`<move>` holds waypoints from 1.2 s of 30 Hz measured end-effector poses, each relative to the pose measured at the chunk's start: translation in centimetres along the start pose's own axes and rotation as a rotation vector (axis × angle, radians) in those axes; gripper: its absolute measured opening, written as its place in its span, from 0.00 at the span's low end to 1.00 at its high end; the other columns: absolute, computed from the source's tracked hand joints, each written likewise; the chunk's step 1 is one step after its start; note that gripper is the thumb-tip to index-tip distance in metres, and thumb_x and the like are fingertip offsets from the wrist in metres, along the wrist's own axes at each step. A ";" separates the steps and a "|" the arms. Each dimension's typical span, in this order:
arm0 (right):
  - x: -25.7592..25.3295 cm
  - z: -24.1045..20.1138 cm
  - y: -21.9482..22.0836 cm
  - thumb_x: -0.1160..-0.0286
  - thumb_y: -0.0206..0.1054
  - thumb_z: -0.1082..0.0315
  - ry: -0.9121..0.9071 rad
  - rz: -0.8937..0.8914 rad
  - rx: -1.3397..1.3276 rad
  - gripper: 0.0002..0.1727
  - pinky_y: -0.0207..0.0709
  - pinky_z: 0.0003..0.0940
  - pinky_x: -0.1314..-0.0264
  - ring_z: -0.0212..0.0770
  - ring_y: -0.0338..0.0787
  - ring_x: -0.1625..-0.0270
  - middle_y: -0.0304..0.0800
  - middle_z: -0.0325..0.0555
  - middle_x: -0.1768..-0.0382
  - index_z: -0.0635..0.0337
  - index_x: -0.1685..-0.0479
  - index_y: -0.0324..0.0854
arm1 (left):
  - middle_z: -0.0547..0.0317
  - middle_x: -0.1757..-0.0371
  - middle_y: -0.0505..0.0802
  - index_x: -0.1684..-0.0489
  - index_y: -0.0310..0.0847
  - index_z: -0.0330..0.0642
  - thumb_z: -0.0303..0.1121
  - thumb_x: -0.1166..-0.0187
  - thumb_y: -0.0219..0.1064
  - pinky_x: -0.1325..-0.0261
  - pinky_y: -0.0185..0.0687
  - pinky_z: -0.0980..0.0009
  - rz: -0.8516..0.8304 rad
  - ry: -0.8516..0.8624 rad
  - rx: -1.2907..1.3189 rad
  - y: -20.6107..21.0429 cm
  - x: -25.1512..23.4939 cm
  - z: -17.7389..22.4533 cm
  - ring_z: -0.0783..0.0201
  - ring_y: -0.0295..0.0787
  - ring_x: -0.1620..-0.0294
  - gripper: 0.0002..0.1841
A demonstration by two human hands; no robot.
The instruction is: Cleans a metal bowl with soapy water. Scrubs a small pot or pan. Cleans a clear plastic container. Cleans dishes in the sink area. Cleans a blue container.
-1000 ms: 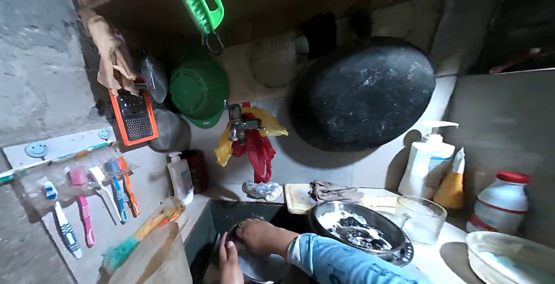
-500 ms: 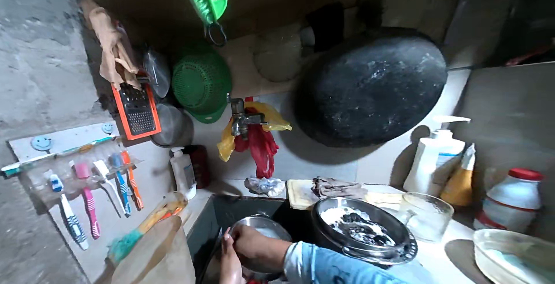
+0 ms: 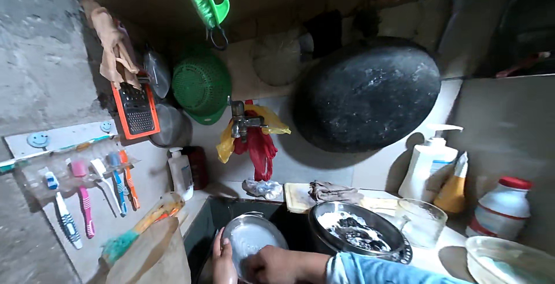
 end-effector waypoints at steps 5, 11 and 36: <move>0.1 4.9 -1.1 0.21 0.66 0.68 0.095 -0.078 0.604 0.16 0.60 0.68 0.20 0.70 0.76 0.25 0.84 0.69 0.34 0.71 0.43 0.86 | 0.38 0.12 0.67 0.09 0.59 0.44 0.34 0.06 0.46 0.17 0.62 0.46 -0.060 -0.020 -0.036 0.7 0.2 -0.4 0.45 0.65 0.14 0.26; -3.4 5.2 -2.0 0.17 0.51 0.83 0.082 0.077 0.765 0.22 0.61 0.58 0.14 0.64 0.68 0.14 0.65 0.62 0.14 0.76 0.25 0.71 | 0.33 0.13 0.67 0.07 0.54 0.45 0.33 0.05 0.46 0.20 0.65 0.42 -0.068 -0.077 -0.040 0.9 0.2 -1.1 0.40 0.67 0.16 0.27; -3.6 -0.9 -0.8 0.17 0.61 0.69 0.056 -0.001 -0.097 0.19 0.70 0.73 0.32 0.67 0.84 0.33 0.85 0.70 0.38 0.66 0.31 0.81 | 0.37 0.12 0.68 0.08 0.58 0.46 0.39 0.04 0.44 0.16 0.60 0.42 -0.006 -0.042 -0.090 -0.1 -0.1 -0.7 0.43 0.64 0.13 0.26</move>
Point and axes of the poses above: each hand's wrist, its own x-axis away from the middle knuckle, its own y-axis out of the palm, z = x × y, the point moved 10 cm from there along -x, towards the middle knuckle
